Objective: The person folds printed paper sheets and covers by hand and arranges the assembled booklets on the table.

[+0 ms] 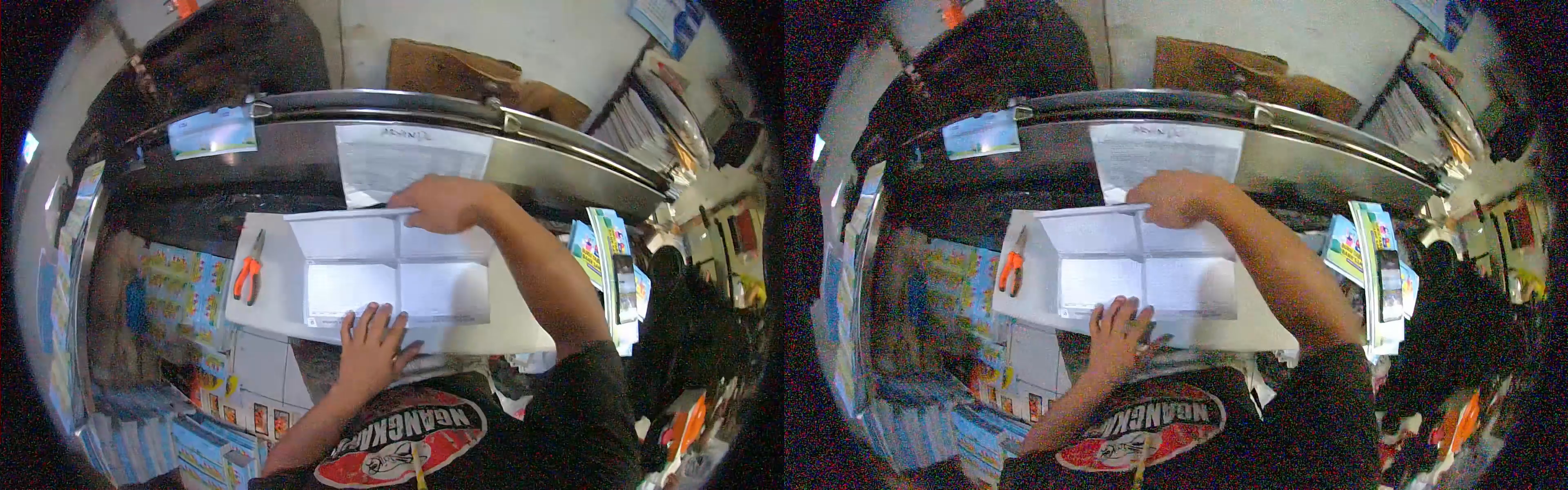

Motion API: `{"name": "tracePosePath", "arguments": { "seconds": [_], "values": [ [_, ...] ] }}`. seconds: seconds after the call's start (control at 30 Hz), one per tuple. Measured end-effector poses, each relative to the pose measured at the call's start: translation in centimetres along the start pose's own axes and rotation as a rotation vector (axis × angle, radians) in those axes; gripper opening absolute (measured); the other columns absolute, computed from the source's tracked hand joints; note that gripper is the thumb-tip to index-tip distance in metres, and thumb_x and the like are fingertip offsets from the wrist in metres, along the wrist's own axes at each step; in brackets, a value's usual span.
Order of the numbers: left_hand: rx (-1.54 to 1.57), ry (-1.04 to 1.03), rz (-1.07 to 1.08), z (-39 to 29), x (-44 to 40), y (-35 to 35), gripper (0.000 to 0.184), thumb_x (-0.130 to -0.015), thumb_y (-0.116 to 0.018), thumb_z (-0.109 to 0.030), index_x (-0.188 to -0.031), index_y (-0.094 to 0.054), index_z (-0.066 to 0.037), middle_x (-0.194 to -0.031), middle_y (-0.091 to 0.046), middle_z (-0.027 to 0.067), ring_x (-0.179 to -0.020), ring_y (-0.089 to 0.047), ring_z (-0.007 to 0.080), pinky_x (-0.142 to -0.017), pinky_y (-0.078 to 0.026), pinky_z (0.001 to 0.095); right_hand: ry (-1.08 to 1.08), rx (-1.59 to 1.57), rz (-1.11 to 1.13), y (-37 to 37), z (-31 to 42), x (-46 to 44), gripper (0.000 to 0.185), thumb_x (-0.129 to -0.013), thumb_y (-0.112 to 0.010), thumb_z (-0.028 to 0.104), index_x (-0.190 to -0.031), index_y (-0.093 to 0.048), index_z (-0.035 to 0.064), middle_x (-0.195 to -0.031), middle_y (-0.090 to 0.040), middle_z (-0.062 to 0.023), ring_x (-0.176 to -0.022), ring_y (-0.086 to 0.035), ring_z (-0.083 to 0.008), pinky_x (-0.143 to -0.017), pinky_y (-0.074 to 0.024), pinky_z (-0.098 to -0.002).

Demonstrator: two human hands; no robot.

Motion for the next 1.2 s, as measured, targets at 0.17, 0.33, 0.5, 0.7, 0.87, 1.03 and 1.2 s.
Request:
{"name": "tracePosePath", "arguments": {
  "seconds": [0.17, 0.33, 0.5, 0.7, 0.87, 1.03, 1.2],
  "values": [
    [0.196, 0.102, -0.190, 4.7, 1.1, 1.9, 0.066, -0.081, -0.069, -0.046, -0.132, -0.050, -0.009, -0.137, -0.045, 0.0168, -0.128, -0.041, 0.0353, -0.105, -0.029, 0.0535, -0.335, 0.187, -0.483, 9.2, 3.9, 3.3, 0.046, -0.079, -0.055, 0.002, -0.123, -0.061, 0.0107, -0.104, -0.067, -0.0210, -0.094, -0.066, -0.0367, -0.084, -0.0510, -0.0400],
    [0.308, 0.196, -0.451, 11.2, -0.2, 2.4, 0.066, -0.079, -0.072, -0.034, -0.130, -0.047, 0.000, -0.134, -0.045, 0.0228, -0.126, -0.042, 0.0381, -0.106, -0.031, 0.0481, -0.059, 0.605, -1.216, 13.4, 1.7, -0.6, 0.046, -0.083, -0.053, 0.004, -0.127, -0.060, 0.0177, -0.121, -0.064, -0.0133, -0.107, -0.063, -0.0320, -0.091, -0.0507, -0.0397],
    [0.597, 0.144, -0.478, 14.7, -0.4, 0.4, 0.068, -0.084, -0.063, -0.039, -0.134, -0.044, 0.003, -0.137, -0.044, 0.0258, -0.126, -0.043, 0.0422, -0.107, -0.032, 0.0466, -0.199, 0.698, -0.794, 4.9, -3.1, -8.2, 0.040, -0.090, -0.053, 0.015, -0.130, -0.057, 0.0172, -0.139, -0.052, -0.0110, -0.123, -0.054, -0.0304, -0.099, -0.0474, -0.0406],
    [0.660, 0.126, -0.355, 15.2, 0.3, 0.4, 0.076, -0.083, -0.063, -0.046, -0.139, -0.042, -0.001, -0.143, -0.041, 0.0234, -0.133, -0.039, 0.0393, -0.109, -0.030, 0.0452, -0.087, 0.436, -0.520, -5.0, -4.2, -4.8, 0.035, -0.086, -0.061, 0.016, -0.120, -0.060, 0.0081, -0.122, -0.060, -0.0182, -0.109, -0.059, -0.0368, -0.093, -0.0485, -0.0457],
    [0.690, 0.119, -0.376, 15.1, 0.3, 0.5, 0.077, -0.085, -0.059, -0.051, -0.141, -0.040, -0.001, -0.146, -0.038, 0.0230, -0.135, -0.036, 0.0383, -0.110, -0.029, 0.0452, -0.087, 0.381, -0.259, -11.7, 8.0, 4.3, 0.069, -0.066, -0.083, 0.036, -0.119, -0.055, 0.0032, -0.126, -0.050, -0.0218, -0.114, -0.050, -0.0399, -0.095, -0.0444, -0.0485],
    [0.729, 0.112, -0.354, 15.3, 0.5, 0.5, 0.083, -0.088, -0.049, -0.061, -0.142, -0.038, 0.001, -0.146, -0.038, 0.0230, -0.136, -0.036, 0.0379, -0.111, -0.028, 0.0440, -0.035, 0.353, -0.121, -12.7, 8.5, 6.0, 0.056, -0.076, -0.075, 0.027, -0.122, -0.055, 0.0029, -0.134, -0.047, -0.0218, -0.119, -0.049, -0.0384, -0.098, -0.0442, -0.0462],
    [0.920, 0.145, -0.438, 15.9, 0.5, 0.1, 0.096, -0.089, -0.029, -0.074, -0.143, -0.035, 0.005, -0.143, -0.043, 0.0236, -0.134, -0.038, 0.0389, -0.112, -0.027, 0.0420, -0.450, 0.035, 0.180, -5.4, 8.2, 4.3, 0.041, -0.084, -0.068, 0.023, -0.120, -0.057, 0.0044, -0.127, -0.058, -0.0196, -0.111, -0.060, -0.0346, -0.092, -0.0499, -0.0441]
  ]
}}
Point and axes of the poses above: each hand's wrist, its own x-axis away from the middle knuckle, its own y-axis out of the back of the hand, z = x × y, the point moved 1 cm from there along -x, towards the middle knuckle
